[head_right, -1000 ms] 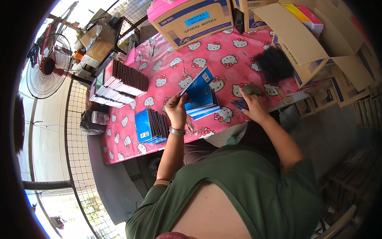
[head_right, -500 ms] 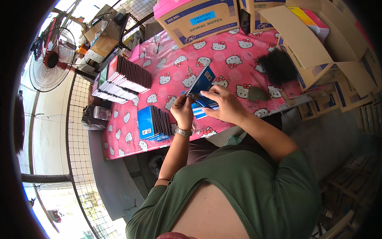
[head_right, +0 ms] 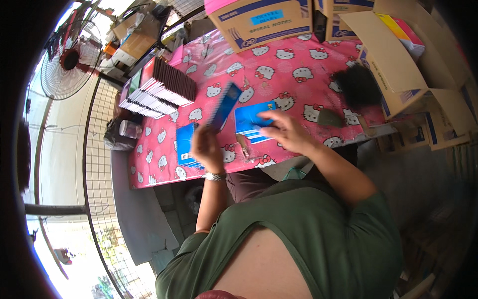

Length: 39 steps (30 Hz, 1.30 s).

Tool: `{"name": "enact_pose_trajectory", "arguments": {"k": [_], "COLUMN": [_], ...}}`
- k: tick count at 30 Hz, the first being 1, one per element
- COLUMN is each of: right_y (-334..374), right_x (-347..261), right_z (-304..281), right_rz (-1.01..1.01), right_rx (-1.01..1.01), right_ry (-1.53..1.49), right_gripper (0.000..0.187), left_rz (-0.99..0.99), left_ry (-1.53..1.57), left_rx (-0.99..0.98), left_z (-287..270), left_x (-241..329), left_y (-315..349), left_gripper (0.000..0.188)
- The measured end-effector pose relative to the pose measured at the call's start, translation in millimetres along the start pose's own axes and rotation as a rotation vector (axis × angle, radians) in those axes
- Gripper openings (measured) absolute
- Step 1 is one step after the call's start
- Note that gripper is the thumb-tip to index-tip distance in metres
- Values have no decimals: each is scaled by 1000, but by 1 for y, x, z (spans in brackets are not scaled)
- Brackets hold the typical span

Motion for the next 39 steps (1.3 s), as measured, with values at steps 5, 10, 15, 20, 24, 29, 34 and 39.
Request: {"name": "enact_pose_trajectory", "arguments": {"k": [5, 10, 15, 20, 24, 29, 34, 39], "right_y": [31, 21, 18, 16, 4, -5, -18, -33], "right_x": [108, 118, 125, 130, 93, 40, 7, 13], "right_z": [-59, -69, -160, -181, -184, -155, -81, -63], "right_rz": [68, 34, 422, 647, 501, 16, -161, -420], "right_rx": [460, 486, 601, 256, 385, 287, 178, 279], "right_ry": [904, 944, 1347, 1417, 1486, 873, 600, 640], "right_gripper": [47, 43, 28, 23, 26, 31, 30, 31], "left_rz": [-395, -368, -44, 275, 289, 138, 167, 301], "left_ry": [28, -733, -950, -421, -429, -235, -290, -401], "left_rx": [445, 220, 71, -661, -1031, -1217, -1029, -880], "left_z": [-106, -153, -109, 31, 77, 79, 85, 96], "left_x": [-8, -33, -14, 6, -19, -10, 4, -11], "left_y": [-19, 2, -11, -1, 11, -24, -45, -32], "left_gripper": [22, 25, 20, 25, 29, 18, 21, 18]}}
Point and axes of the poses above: each hand's wrist, its own y-axis away from the middle knuckle, its own z-axis out of the palm, x = y × z, the point moved 2 cm from there along -y, towards the middle knuckle, and after that the axes turned 12 degrees about y, right-handed, at the moved point
